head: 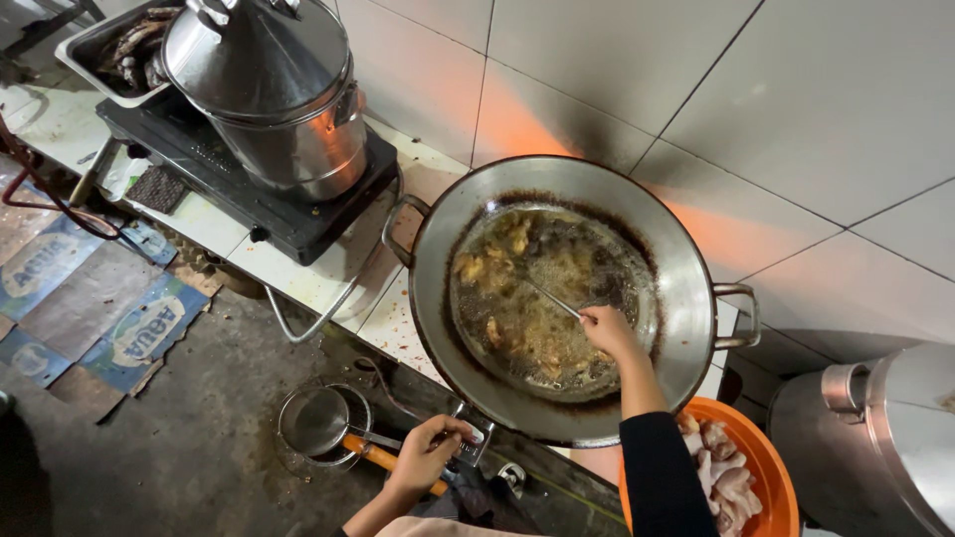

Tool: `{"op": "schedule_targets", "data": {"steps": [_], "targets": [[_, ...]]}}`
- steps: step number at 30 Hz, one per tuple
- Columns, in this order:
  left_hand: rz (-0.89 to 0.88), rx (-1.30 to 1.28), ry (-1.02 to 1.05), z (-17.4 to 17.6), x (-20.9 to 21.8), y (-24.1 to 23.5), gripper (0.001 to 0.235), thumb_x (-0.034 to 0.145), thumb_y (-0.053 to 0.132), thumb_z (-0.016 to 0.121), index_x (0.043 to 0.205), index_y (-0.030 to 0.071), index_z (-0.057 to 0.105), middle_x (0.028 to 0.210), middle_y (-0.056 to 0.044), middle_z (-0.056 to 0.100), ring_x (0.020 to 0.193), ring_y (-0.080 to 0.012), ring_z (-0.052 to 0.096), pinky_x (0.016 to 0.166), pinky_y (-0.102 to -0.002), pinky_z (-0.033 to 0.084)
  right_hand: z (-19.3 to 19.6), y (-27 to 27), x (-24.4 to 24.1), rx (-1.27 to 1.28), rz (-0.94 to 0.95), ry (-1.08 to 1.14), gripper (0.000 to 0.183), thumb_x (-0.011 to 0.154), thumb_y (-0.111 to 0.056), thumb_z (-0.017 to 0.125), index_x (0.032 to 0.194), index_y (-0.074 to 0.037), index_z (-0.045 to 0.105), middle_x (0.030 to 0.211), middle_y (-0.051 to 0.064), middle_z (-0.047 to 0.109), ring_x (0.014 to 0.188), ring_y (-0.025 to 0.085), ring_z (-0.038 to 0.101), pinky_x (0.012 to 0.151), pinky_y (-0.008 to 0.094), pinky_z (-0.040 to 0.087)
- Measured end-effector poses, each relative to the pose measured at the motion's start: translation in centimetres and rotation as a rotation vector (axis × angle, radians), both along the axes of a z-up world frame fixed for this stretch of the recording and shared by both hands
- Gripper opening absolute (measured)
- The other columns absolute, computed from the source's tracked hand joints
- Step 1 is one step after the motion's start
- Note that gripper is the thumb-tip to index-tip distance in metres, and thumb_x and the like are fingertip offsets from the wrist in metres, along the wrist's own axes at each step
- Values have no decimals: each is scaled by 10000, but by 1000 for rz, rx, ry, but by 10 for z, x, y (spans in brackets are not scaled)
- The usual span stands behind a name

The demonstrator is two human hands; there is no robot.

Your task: The person deep-fries chicken pieces in a large wok filled with hot oil. They use a metal spatula to stir and turn the chicken pieces to ensure even cooking. The person occasionally adds more raw chicken pieces from an orange bowl into the wok.

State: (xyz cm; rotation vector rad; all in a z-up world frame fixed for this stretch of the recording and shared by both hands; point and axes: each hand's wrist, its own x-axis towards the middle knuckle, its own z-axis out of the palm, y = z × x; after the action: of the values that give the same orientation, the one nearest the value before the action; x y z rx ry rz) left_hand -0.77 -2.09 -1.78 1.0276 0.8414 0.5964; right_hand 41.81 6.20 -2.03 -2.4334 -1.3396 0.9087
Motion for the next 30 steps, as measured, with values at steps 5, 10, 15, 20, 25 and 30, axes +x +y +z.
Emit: {"op": "schedule_targets", "data": {"steps": [5, 10, 15, 20, 25, 30], "targets": [[-35, 48, 15, 7, 3, -1, 160, 956, -21, 584, 1045, -18, 717, 948, -58, 742, 798, -109, 624, 729, -254, 522, 13, -19, -2, -27, -44, 5, 353, 994, -275, 597, 1303, -156, 720, 814, 126, 758, 592, 235, 612, 591, 400, 473], [-64, 79, 35, 2, 4, -3, 144, 963, -14, 593, 1046, -15, 711, 908, -37, 698, 778, -107, 608, 684, -256, 495, 24, -38, -12, 22, -31, 12, 334, 984, -278, 599, 1262, -156, 738, 806, 131, 764, 582, 238, 594, 573, 403, 461], [-74, 82, 0, 4, 4, -4, 151, 959, -17, 590, 1051, -16, 710, 921, -32, 702, 783, -105, 613, 693, -254, 500, 33, -61, -30, 145, -24, -83, 326, 955, -270, 617, 1233, -167, 752, 774, 161, 754, 599, 283, 673, 605, 417, 513], [-98, 119, 74, 14, 4, -3, 161, 956, 4, 600, 1056, 0, 726, 916, -25, 717, 781, -99, 624, 690, -247, 504, 41, -80, -50, 261, -47, -67, 304, 948, -257, 634, 1195, -121, 748, 757, 201, 727, 634, 345, 693, 644, 443, 531], [-114, 146, 85, 24, 4, -2, 156, 949, 5, 607, 1048, 1, 729, 927, -24, 725, 789, -95, 618, 705, -246, 507, 54, -92, -64, 399, -36, -189, 283, 942, -225, 628, 1170, -107, 748, 840, 229, 718, 773, 418, 699, 707, 490, 549], [-131, 145, 75, 21, 4, -4, 157, 940, 9, 603, 1037, 3, 727, 943, -13, 738, 774, -99, 627, 702, -252, 513, 69, -108, -77, 293, -179, -226, 300, 964, -228, 584, 1214, -147, 731, 845, 241, 707, 819, 445, 685, 732, 529, 538]]}}
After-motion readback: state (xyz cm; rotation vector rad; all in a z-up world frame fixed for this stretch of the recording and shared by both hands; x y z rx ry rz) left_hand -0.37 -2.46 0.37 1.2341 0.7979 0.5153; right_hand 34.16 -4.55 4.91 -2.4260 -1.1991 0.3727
